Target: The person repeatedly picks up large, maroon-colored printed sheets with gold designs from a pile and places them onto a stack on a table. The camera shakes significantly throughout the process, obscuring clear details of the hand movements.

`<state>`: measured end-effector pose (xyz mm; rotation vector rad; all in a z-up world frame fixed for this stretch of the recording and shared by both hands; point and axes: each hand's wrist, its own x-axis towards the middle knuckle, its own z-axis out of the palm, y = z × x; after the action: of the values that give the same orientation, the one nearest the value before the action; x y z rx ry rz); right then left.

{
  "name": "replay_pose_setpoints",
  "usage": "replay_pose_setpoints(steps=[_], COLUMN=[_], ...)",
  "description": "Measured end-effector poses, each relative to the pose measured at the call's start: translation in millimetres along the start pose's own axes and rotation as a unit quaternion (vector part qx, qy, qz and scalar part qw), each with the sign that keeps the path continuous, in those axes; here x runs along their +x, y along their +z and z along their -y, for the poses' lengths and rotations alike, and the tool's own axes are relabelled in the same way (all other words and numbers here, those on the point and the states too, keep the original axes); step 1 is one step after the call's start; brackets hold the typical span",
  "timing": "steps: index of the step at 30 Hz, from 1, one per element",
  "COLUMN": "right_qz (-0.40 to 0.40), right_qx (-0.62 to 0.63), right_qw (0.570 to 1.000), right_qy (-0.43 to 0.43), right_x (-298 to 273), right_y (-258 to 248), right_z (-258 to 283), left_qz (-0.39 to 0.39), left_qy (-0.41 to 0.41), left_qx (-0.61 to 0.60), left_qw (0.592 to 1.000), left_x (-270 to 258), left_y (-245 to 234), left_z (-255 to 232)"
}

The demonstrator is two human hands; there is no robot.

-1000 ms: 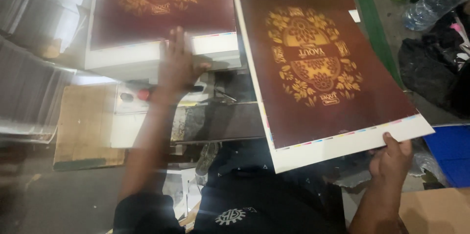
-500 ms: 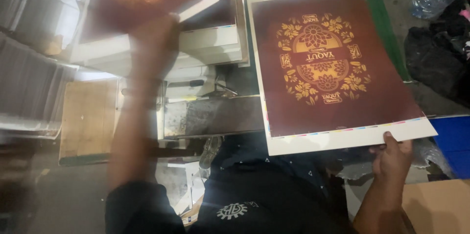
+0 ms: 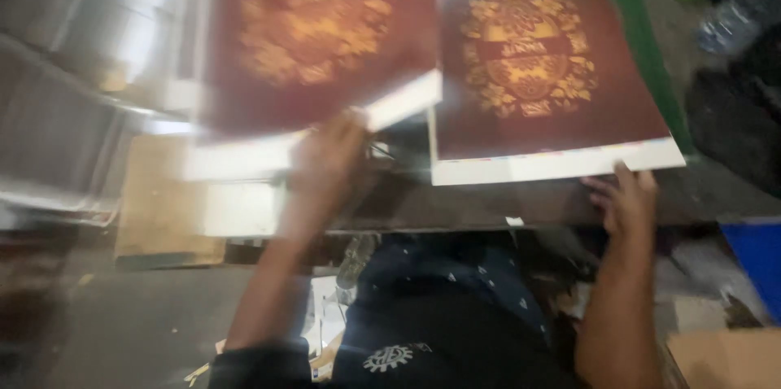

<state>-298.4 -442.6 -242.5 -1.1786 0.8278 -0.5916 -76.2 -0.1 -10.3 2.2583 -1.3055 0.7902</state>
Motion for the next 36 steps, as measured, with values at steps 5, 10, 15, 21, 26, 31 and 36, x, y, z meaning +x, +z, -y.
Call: replay_pose_setpoints(steps=[5,10,15,21,26,31,36], right_qz=[0.003,0.135,0.266,0.157,0.055,-0.036,-0.077], right_qx=[-0.091,-0.088,0.111,0.152,0.098,0.080,0.042], right_qw=[0.996,0.987,0.955,0.965,0.978,0.982,0.985], right_qy=[-0.024,-0.024,-0.066,-0.147,-0.176,-0.167,-0.147], right_x=[-38.2,-108.9,-122.9,-82.8,-105.4,-111.0,-108.1], right_y=[28.7,109.4,138.6,57.5,13.5,-41.8,-101.3], right_z=[-13.9,12.0,28.3,15.3,32.4,16.1,-24.2], left_qz=[-0.039,0.067,0.102,0.149,0.185,0.079,0.189], left_qy=[0.077,0.059,0.107,-0.007,-0.119,-0.034,-0.043], left_qx=[-0.071,-0.109,-0.101,-0.125,0.041,0.097,0.141], left_qw=[0.994,0.990,0.984,0.981,0.975,0.992,0.971], left_x=[-22.7,-21.5,-12.3,29.3,34.2,8.5,27.5], left_y=[34.5,68.3,80.8,10.0,45.6,84.8,56.5], left_z=[-16.7,-74.2,-104.8,-58.5,49.7,112.7,113.3])
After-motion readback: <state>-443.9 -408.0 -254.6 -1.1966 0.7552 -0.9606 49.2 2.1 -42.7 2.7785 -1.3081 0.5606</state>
